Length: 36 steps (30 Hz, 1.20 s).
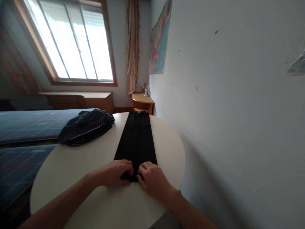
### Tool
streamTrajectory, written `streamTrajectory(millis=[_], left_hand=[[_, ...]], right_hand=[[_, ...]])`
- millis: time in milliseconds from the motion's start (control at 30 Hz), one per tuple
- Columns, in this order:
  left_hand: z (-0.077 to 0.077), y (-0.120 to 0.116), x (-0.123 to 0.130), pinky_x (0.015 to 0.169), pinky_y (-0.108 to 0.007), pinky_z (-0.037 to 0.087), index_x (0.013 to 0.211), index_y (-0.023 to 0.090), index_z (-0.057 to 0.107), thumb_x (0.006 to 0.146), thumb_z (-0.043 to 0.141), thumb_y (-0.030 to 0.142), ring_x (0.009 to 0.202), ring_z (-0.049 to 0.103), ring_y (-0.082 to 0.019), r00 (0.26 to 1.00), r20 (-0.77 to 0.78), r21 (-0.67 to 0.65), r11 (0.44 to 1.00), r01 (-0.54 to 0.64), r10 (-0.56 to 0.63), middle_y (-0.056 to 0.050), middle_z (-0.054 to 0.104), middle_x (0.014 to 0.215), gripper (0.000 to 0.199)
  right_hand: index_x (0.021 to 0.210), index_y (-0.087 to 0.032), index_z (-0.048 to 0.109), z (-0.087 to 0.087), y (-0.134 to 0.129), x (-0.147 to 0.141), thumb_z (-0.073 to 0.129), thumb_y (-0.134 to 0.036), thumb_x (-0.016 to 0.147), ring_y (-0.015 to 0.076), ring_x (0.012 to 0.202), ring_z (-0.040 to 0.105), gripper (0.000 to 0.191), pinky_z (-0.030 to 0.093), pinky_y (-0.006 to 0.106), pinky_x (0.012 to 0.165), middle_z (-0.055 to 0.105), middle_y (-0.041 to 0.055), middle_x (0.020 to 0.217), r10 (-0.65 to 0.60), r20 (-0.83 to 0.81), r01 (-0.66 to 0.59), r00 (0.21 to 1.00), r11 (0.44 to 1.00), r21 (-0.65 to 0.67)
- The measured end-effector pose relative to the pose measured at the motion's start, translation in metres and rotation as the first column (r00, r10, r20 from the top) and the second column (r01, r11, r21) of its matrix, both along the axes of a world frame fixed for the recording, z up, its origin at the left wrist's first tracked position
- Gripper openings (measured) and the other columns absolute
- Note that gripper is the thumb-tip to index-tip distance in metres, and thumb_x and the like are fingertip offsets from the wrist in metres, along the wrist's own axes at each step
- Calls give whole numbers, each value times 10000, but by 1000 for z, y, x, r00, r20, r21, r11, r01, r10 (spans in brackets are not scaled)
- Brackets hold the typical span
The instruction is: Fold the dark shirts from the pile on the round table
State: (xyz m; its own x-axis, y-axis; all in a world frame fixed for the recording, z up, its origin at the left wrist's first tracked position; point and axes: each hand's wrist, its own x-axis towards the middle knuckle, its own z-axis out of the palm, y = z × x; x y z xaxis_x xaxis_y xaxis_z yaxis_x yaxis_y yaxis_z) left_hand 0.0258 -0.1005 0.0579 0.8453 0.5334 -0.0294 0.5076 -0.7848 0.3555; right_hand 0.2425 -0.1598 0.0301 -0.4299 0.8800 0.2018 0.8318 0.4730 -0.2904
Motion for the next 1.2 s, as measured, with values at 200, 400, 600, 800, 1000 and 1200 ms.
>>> streamTrajectory(millis=[200,400,600,800,1000,1200], left_hand=[[-6,-25,-1,824,-290,476,1016,221,658,885,580,133,959,627,-195,997,-63,229,973,-19,34,-20,668,1030,176],[-22,-35,10,693,-329,501,1015,145,634,917,514,104,919,621,-249,974,-201,419,908,-16,110,-94,659,1006,161],[-21,-23,6,783,-312,491,918,189,605,836,526,91,886,625,-208,990,-36,287,950,-123,139,-31,668,914,150],[-19,-29,0,780,-338,489,1004,193,584,821,565,130,928,604,-230,988,-2,286,947,-149,156,-42,645,993,195],[-20,-35,-10,801,-354,495,1145,221,590,908,522,71,961,594,-234,987,-90,399,913,-86,132,-55,639,1062,289],[-29,-39,-22,859,-381,503,1271,256,569,926,525,67,987,594,-236,996,-89,431,902,9,32,-56,635,1146,395]], right_hand=[[1072,-166,714,1,-15,-3,620,-292,893,274,1210,574,238,451,398,1039,667,103,1271,15,19,-14,1000,1000,-17],[1036,-130,708,11,-16,-18,638,-334,890,271,1069,623,260,504,364,888,702,123,1114,-25,158,29,987,999,-21],[998,-129,686,5,-11,-30,619,-311,911,258,953,631,213,479,340,782,699,109,978,-76,245,71,967,997,32],[923,-167,665,2,-2,-26,602,-208,917,232,889,638,76,450,326,736,699,75,915,-79,248,57,966,994,92],[1080,-221,673,-6,1,-14,601,-182,943,212,879,644,159,449,306,704,705,42,958,10,268,-65,963,978,199],[1258,-206,631,-8,3,2,602,-160,949,213,914,669,314,484,316,742,735,56,1023,138,289,-202,947,957,207]])
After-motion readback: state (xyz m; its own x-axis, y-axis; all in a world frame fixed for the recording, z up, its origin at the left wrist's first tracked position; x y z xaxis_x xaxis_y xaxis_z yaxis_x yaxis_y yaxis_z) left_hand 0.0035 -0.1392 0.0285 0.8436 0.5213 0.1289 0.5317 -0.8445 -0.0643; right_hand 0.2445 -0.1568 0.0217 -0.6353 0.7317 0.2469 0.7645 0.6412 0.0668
